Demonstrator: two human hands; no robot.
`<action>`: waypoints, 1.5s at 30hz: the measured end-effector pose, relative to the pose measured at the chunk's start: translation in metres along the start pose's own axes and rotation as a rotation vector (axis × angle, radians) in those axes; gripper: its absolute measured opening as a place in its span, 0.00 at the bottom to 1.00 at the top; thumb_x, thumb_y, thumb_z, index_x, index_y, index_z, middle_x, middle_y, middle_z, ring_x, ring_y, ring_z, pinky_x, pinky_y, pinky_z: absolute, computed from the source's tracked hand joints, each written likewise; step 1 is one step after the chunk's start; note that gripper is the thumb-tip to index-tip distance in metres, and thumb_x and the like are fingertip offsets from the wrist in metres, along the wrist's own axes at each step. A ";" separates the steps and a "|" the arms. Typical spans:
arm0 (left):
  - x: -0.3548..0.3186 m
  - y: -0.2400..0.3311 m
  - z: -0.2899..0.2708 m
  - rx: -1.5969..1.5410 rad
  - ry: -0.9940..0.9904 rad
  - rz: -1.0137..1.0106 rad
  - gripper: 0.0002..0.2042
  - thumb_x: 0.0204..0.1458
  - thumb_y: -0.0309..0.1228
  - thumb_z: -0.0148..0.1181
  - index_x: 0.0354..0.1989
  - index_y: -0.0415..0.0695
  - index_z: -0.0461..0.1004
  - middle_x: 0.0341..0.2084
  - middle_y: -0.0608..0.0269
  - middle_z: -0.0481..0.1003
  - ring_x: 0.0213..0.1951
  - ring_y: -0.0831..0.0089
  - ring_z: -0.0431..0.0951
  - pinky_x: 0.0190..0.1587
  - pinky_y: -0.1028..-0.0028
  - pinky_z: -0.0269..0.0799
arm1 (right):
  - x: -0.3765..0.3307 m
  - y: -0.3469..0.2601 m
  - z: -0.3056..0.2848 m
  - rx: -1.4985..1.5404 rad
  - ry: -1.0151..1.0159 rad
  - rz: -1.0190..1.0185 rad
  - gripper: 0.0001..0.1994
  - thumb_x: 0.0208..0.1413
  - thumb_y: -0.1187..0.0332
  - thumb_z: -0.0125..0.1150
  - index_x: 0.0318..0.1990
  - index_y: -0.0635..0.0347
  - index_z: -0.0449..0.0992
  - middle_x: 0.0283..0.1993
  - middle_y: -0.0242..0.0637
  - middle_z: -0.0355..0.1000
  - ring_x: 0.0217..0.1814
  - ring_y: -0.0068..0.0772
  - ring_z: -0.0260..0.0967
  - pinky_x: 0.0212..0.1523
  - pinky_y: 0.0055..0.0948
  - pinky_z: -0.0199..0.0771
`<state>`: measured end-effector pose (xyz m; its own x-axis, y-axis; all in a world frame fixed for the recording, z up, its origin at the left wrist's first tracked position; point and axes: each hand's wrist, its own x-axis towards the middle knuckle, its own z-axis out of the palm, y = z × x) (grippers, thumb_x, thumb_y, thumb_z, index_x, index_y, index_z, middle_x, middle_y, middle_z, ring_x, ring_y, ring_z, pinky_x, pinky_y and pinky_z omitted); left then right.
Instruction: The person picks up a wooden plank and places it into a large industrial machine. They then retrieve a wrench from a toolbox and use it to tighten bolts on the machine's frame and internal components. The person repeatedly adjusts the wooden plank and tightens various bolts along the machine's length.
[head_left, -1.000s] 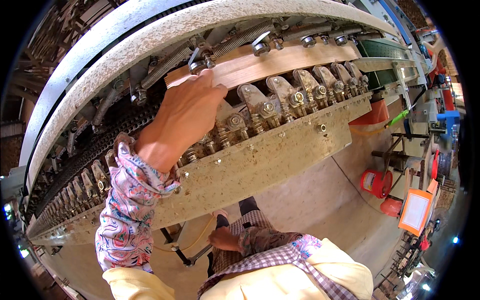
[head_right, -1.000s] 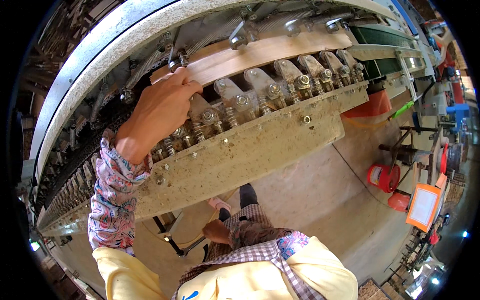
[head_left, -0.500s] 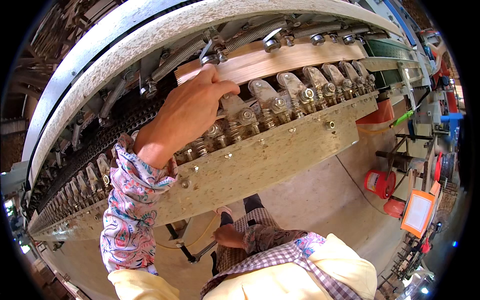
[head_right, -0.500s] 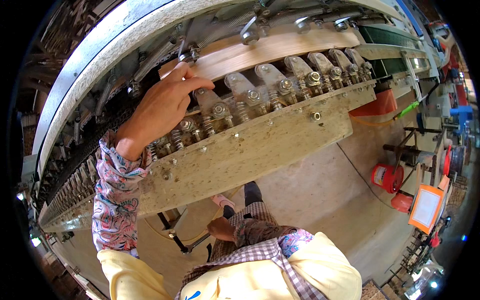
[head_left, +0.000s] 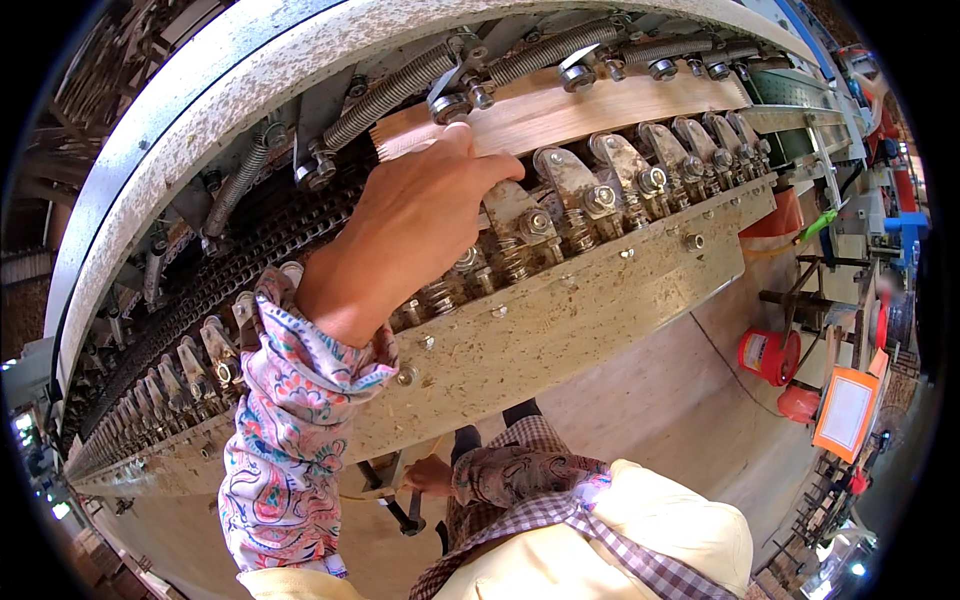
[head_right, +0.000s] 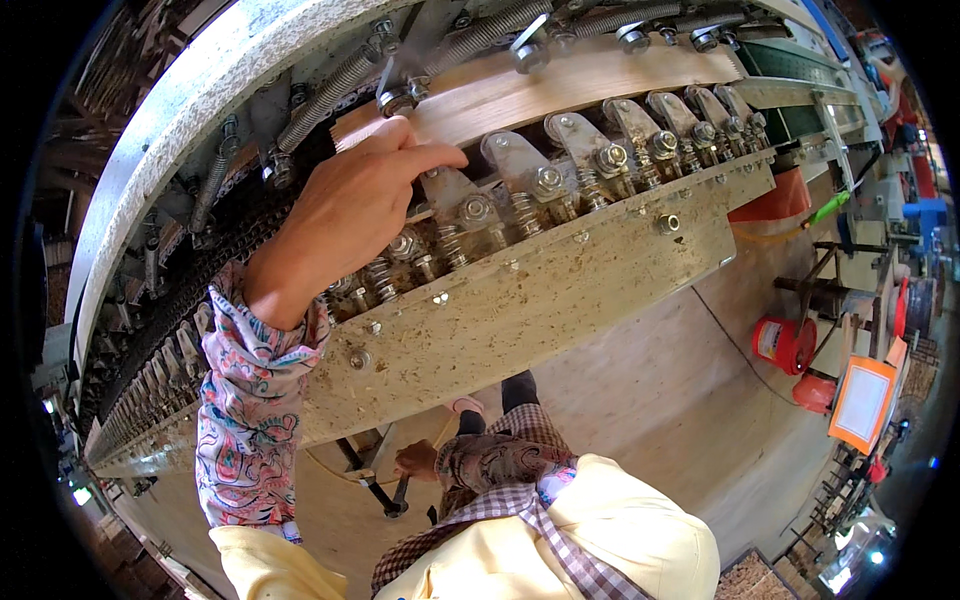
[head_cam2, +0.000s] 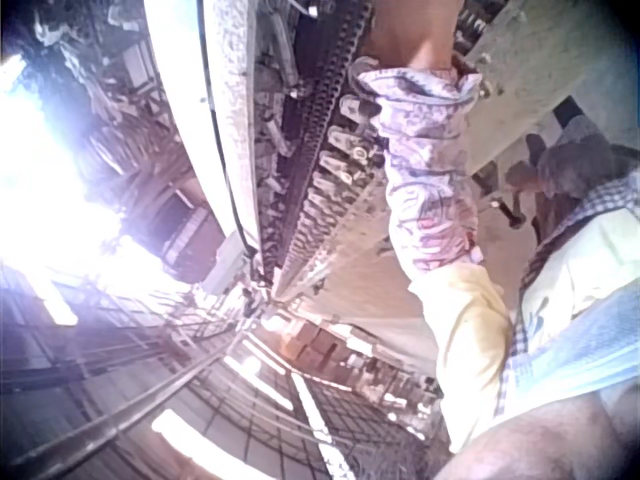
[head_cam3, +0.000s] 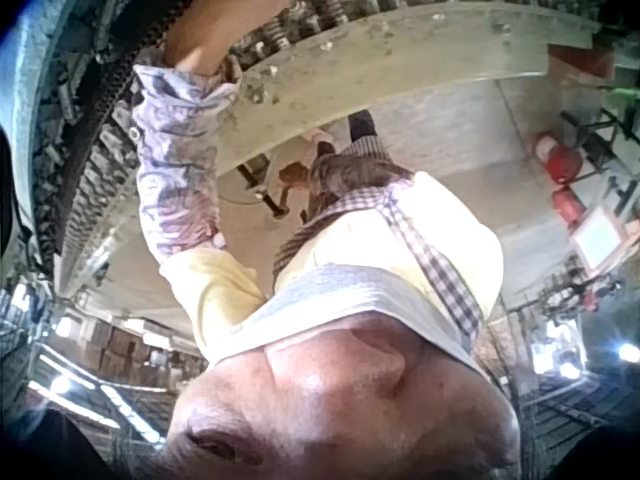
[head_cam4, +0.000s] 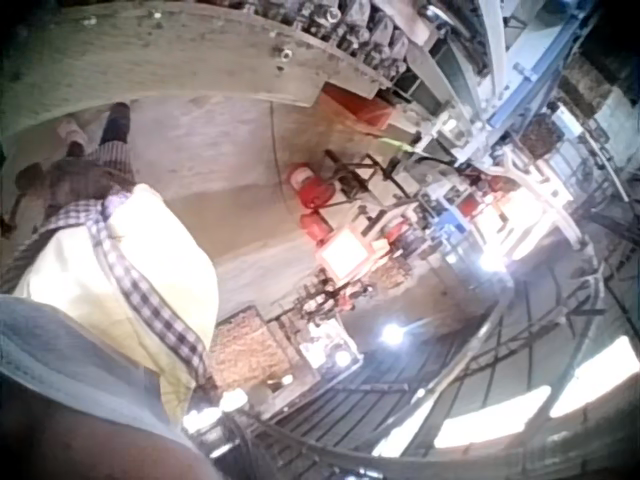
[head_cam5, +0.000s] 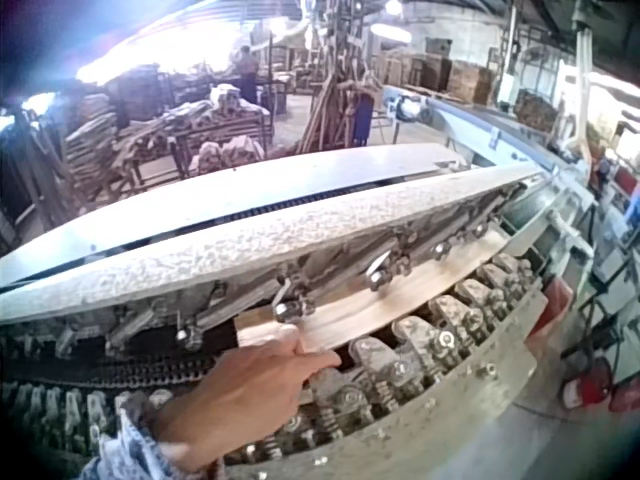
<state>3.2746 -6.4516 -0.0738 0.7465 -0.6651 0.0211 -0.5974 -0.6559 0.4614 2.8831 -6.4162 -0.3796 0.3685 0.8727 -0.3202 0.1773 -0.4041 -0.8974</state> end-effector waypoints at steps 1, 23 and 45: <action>0.002 -0.004 0.002 -0.021 0.005 0.021 0.17 0.48 0.16 0.46 0.44 0.46 0.74 0.38 0.54 0.71 0.41 0.54 0.73 0.44 0.61 0.69 | 0.003 -0.002 -0.001 -0.015 -0.051 0.029 0.18 0.58 0.54 0.54 0.25 0.58 0.73 0.26 0.41 0.71 0.28 0.49 0.70 0.26 0.50 0.65; 0.019 0.016 0.003 -0.050 0.093 -0.037 0.22 0.46 0.18 0.46 0.53 0.43 0.71 0.32 0.54 0.71 0.40 0.56 0.71 0.43 0.63 0.68 | -0.002 -0.019 -0.025 -0.050 -0.054 0.067 0.09 0.55 0.59 0.59 0.35 0.51 0.80 0.35 0.35 0.74 0.35 0.43 0.71 0.33 0.44 0.72; 0.092 0.016 0.009 0.358 -0.155 0.486 0.14 0.42 0.20 0.56 0.40 0.43 0.70 0.30 0.52 0.72 0.34 0.50 0.74 0.35 0.57 0.70 | 0.007 -0.001 0.006 -0.016 0.033 0.033 0.04 0.53 0.65 0.60 0.33 0.52 0.77 0.35 0.34 0.73 0.36 0.41 0.72 0.33 0.41 0.72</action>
<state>3.3312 -6.5268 -0.0729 0.3294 -0.9441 0.0123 -0.9394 -0.3264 0.1051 2.8797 -6.4083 -0.3828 0.4041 0.8493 -0.3397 0.1785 -0.4374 -0.8814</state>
